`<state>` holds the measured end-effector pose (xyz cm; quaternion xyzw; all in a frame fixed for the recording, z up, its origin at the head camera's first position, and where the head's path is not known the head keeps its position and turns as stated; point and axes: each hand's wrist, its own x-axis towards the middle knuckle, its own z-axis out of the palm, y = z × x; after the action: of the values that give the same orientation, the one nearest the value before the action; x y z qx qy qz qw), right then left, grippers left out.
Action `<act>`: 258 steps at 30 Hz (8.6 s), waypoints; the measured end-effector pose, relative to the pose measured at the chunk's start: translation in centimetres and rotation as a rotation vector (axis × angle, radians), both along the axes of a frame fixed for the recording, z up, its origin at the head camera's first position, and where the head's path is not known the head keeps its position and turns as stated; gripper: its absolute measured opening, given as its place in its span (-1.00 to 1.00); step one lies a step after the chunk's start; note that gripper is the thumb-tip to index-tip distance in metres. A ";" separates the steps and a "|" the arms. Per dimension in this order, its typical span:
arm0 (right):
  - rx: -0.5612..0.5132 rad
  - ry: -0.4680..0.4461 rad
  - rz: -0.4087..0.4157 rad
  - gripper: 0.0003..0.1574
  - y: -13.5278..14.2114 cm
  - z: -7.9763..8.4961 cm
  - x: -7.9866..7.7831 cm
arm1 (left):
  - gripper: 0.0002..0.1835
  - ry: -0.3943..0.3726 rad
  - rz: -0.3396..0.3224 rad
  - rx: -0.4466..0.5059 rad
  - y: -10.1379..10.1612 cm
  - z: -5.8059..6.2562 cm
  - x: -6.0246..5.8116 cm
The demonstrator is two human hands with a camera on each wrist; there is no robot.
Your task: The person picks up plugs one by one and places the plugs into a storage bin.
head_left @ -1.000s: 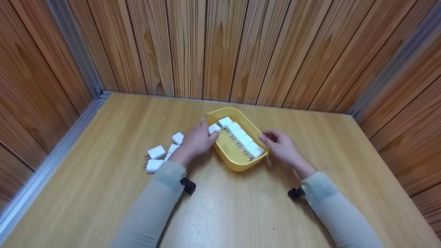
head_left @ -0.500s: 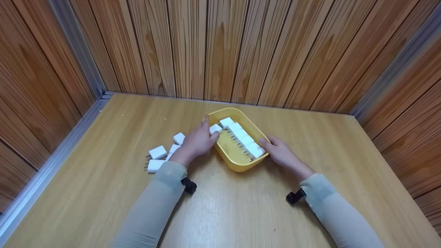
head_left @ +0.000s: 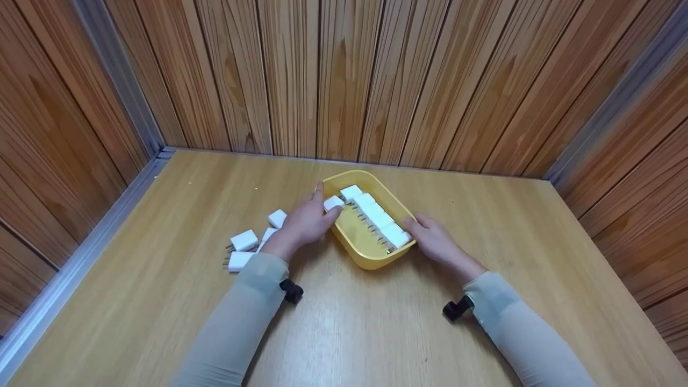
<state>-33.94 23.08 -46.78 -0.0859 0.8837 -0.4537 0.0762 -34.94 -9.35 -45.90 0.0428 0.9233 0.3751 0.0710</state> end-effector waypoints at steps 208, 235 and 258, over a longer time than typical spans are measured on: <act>0.055 0.088 0.020 -0.53 -0.2 0.1 -0.2 | -0.54 0.303 -0.118 -0.302 3.3 3.9 -0.6; 0.021 0.090 0.013 -0.53 -0.3 0.0 -0.1 | -0.71 0.284 -0.050 -0.555 5.3 3.1 -0.5; 0.049 0.066 -0.008 -0.50 -0.4 0.1 -0.1 | -0.76 0.333 0.035 -0.687 6.8 2.9 -0.5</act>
<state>-34.01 22.66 -46.71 -0.0955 0.8970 -0.4291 0.0472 -35.43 -2.55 -43.04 0.0609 0.9947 0.0327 -0.0761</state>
